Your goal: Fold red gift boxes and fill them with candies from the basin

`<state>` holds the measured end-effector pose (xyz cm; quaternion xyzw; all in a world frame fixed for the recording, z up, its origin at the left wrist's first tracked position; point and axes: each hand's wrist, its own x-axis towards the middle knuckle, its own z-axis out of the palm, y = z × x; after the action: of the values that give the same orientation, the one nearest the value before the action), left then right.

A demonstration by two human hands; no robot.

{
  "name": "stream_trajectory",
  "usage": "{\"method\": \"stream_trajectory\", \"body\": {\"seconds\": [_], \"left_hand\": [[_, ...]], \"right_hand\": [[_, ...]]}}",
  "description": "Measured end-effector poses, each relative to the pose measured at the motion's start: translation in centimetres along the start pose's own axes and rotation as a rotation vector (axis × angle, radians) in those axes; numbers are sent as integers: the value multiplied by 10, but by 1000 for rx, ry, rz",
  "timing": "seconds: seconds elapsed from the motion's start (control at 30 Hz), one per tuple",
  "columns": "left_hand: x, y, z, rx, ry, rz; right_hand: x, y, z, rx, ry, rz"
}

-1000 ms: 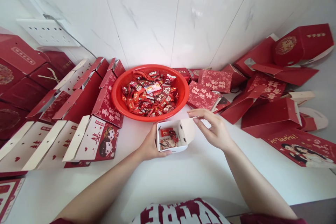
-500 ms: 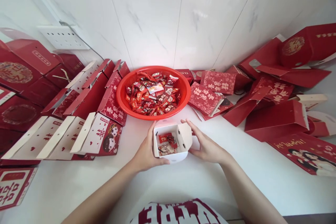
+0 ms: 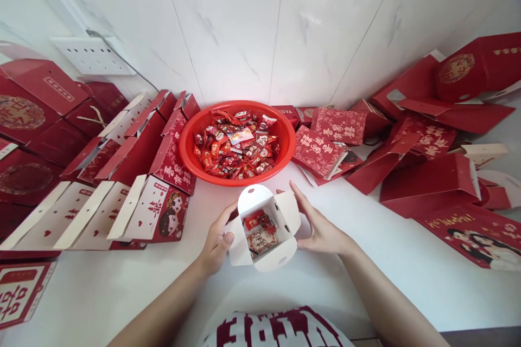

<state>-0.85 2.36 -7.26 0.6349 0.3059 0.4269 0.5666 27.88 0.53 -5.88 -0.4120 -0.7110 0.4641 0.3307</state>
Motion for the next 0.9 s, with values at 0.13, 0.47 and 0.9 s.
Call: {"method": "stream_trajectory", "body": {"seconds": [0.13,0.47,0.9], "left_hand": [[-2,-1,-6,155,-71,152],[2,0,-17,142,-178,65],[9,12,-19,152,-252,70]], "right_hand": [[1,2,2,44,9,-25],[5,-10,8,91,58,-76],[8,-4,3,38,18,-197]]}}
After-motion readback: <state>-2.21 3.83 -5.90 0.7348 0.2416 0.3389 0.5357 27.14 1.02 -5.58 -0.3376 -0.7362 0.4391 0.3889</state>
